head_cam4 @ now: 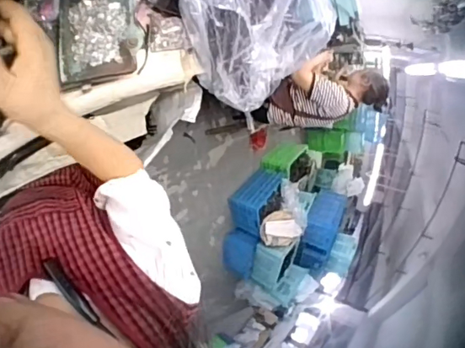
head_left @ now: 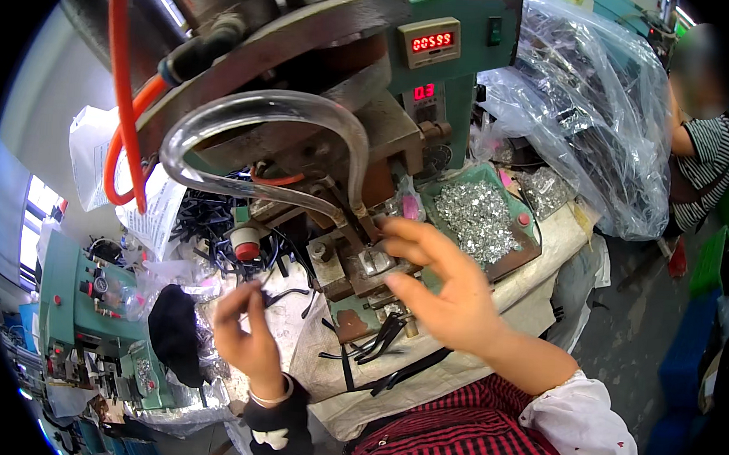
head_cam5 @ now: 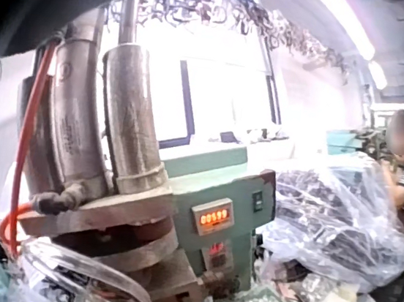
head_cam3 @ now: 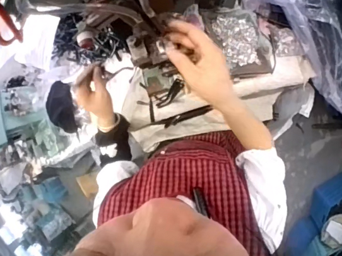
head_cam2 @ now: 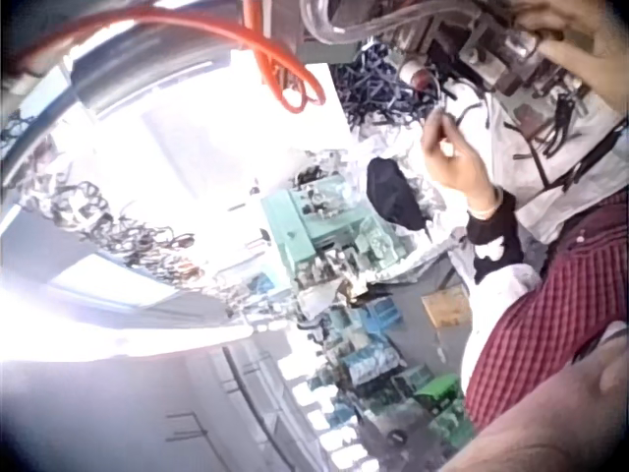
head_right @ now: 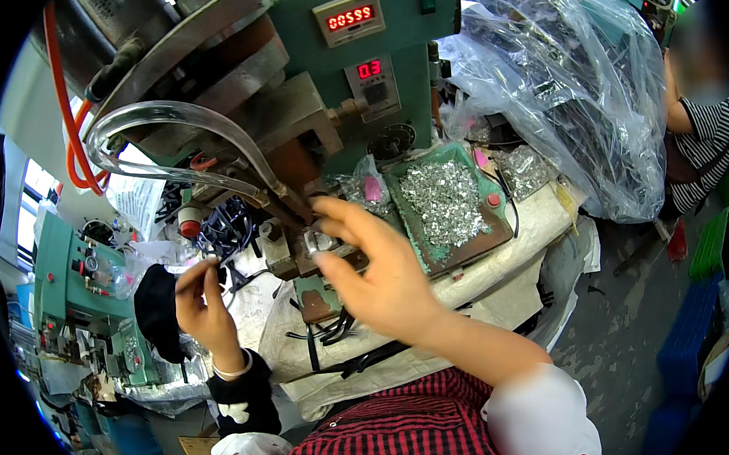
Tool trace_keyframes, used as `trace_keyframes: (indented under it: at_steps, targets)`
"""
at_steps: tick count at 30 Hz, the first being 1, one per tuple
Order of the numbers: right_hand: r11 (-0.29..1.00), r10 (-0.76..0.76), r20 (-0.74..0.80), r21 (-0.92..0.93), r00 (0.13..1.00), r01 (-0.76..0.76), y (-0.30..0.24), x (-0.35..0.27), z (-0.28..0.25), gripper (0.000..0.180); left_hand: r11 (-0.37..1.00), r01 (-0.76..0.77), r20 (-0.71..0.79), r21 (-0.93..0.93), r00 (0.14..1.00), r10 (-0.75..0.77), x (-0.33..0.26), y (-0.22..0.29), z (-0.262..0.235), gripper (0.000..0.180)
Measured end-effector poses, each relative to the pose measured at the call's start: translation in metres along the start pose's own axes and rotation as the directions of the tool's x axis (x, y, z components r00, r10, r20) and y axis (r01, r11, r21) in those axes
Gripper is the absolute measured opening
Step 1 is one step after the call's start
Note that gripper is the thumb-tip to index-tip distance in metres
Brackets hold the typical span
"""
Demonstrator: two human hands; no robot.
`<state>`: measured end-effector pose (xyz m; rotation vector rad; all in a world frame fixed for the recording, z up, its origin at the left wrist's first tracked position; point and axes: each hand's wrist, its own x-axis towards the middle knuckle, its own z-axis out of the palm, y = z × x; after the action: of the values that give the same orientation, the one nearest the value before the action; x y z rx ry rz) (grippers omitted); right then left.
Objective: The person repeatedly picks black cords and small metal pieces, inserts them into a press machine, and removes the assembled items. The person places the finished cords into a plastic bag and continues the cycle.
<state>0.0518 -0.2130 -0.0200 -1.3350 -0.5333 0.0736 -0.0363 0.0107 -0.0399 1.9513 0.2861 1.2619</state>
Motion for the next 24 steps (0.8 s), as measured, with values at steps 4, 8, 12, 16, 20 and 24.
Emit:
trace_keyframes:
  at_steps: [4,8,12,16,20,24]
  targets:
    - [0.341,-0.225,-0.031,-0.939,0.974,0.049,0.043,0.008,-0.073,0.030,0.781,-0.615,0.468,-0.103,0.663,0.584,-0.007,0.063,0.005,0.015]
    - [0.242,-0.282,-0.089,-0.970,0.955,-0.019,0.094,-0.001,-0.111,0.018,0.676,-0.693,0.426,-0.250,0.548,0.719,-0.011,0.068,0.045,0.019]
    - [0.407,-0.376,-0.125,-0.912,0.918,0.043,0.083,0.018,-0.113,0.009,0.624,-0.743,0.402,-0.242,0.508,0.762,-0.014,0.048,0.053,0.018]
    - [0.623,-0.312,-0.310,-0.780,0.898,-0.053,0.100,0.021,-0.125,0.008,0.629,-0.723,0.416,-0.285,0.498,0.761,-0.010,0.050,0.051,0.027]
    - [0.818,-0.208,-0.420,-0.570,0.883,-0.079,0.099,0.015,-0.119,0.007,0.667,-0.701,0.407,-0.253,0.549,0.730,-0.017,0.047,0.051,0.028]
    - [0.836,-0.198,-0.403,-0.545,0.894,-0.061,0.101,0.021,-0.107,0.010,0.773,-0.607,0.457,-0.185,0.643,0.614,-0.033,0.055,0.032,0.030]
